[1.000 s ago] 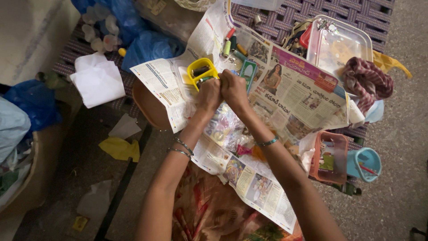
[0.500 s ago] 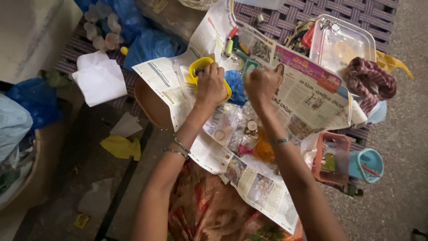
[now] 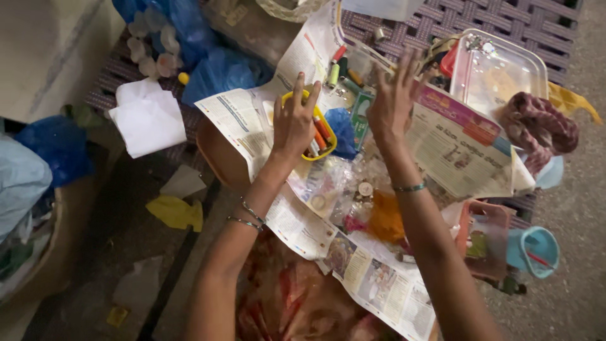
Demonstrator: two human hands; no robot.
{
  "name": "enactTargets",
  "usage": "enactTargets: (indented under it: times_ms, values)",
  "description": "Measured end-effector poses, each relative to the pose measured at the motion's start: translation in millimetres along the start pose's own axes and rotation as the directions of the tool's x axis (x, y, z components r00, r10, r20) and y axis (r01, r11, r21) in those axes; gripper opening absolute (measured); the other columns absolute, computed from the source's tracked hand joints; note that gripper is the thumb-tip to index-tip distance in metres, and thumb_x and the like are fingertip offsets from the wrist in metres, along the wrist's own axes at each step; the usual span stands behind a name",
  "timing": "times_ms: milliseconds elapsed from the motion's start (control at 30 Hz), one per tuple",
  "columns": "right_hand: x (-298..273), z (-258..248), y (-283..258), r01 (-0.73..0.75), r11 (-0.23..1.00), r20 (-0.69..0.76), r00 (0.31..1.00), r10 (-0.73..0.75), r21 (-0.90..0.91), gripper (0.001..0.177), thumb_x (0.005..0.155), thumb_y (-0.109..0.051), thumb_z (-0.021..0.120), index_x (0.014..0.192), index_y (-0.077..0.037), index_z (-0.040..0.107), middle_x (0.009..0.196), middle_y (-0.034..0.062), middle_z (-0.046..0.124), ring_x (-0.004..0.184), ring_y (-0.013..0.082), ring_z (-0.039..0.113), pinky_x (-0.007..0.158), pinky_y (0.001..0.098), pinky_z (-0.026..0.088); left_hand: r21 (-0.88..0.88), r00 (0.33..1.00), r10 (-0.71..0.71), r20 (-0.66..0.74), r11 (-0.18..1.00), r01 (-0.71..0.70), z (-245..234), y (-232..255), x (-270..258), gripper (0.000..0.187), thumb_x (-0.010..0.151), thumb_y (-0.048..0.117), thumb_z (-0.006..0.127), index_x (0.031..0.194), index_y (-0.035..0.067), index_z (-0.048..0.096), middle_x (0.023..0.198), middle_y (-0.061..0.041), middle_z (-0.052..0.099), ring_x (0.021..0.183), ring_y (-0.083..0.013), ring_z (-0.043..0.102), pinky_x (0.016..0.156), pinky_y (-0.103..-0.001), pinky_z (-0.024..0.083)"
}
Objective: The person organizes craft supplies by placing small items into a clear plastic jar and arranging them on a shelf. They then sort through various items on a floor mat, including plastic bags, a yellow container, and small tools, moving them around to tidy the area.
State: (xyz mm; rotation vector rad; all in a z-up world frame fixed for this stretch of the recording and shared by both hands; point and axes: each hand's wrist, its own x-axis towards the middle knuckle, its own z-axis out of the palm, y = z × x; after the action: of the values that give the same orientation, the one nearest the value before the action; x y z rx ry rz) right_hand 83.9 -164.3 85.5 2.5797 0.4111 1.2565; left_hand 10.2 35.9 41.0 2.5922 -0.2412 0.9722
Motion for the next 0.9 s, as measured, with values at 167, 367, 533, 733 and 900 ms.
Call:
enactTargets:
  times_ms: [167, 367, 533, 733, 900]
  values:
    - [-20.8, 74.3, -41.7, -0.278, 0.748, 0.489, 0.869, -0.071, 0.602, 0.028, 0.098, -0.003, 0.062, 0.123, -0.008, 0.072, 0.117, 0.0187, 0.065, 0.113, 0.0382, 0.062, 0.094, 0.0517, 0.055, 0.004, 0.979, -0.189, 0.080, 0.982, 0.189, -5.3, -15.9, 9.2, 0.001, 0.092, 0.013, 0.072, 0.092, 0.012, 0.072, 0.076, -0.008, 0.072, 0.069, -0.0298, 0.070, 0.067, -0.043, 0.055]
    - [-45.2, 130.9, -79.0, -0.325, 0.642, 0.470, 0.880, -0.064, 0.695, 0.022, 0.088, -0.015, 0.073, 0.109, -0.008, 0.077, 0.109, 0.0245, 0.060, 0.102, 0.0430, 0.058, 0.078, 0.0522, 0.052, -0.056, 0.934, -0.347, -0.082, 0.938, 0.343, -20.1, -36.0, 10.3, 0.008, 0.093, 0.020, 0.072, 0.091, 0.013, 0.075, 0.073, -0.008, 0.072, 0.062, -0.0299, 0.070, 0.055, -0.041, 0.055]
    - [-57.0, 137.3, -78.7, -0.298, 0.686, 0.472, 0.878, -0.075, 0.664, 0.020, 0.078, -0.020, 0.082, 0.083, -0.004, 0.071, 0.100, 0.0199, 0.063, 0.098, 0.0409, 0.061, 0.080, 0.0517, 0.054, -0.152, 0.906, -0.412, -0.099, 0.906, 0.395, -31.8, -46.2, 14.2, 0.006, 0.092, 0.018, 0.072, 0.091, 0.013, 0.075, 0.083, -0.007, 0.077, 0.070, -0.0282, 0.074, 0.061, -0.039, 0.057]
    - [-44.1, 89.0, -59.7, -0.687, 0.471, 0.721, 0.678, 0.141, 0.553, 0.052, 0.075, -0.014, 0.087, 0.116, -0.002, 0.056, 0.082, 0.0154, 0.067, 0.071, 0.0329, 0.067, 0.062, 0.0445, 0.053, -0.138, 0.892, -0.448, -0.056, 0.889, 0.437, -37.6, -44.7, 12.7, 0.006, 0.089, 0.019, 0.075, 0.088, 0.014, 0.078, 0.081, -0.007, 0.076, 0.070, -0.0298, 0.073, 0.061, -0.040, 0.056]
    - [-29.6, 22.0, -23.8, -0.679, 0.185, 0.656, 0.734, 0.175, 0.711, 0.046, 0.091, -0.013, 0.082, 0.127, -0.001, 0.057, 0.099, 0.0109, 0.073, 0.086, 0.0186, 0.071, 0.072, 0.0324, 0.060, -0.375, 0.901, -0.429, 0.068, 0.825, 0.422, -49.6, -33.8, 15.2, 0.013, 0.095, 0.015, 0.070, 0.105, 0.009, 0.076, 0.099, -0.011, 0.075, 0.076, -0.0262, 0.072, 0.068, -0.037, 0.058]
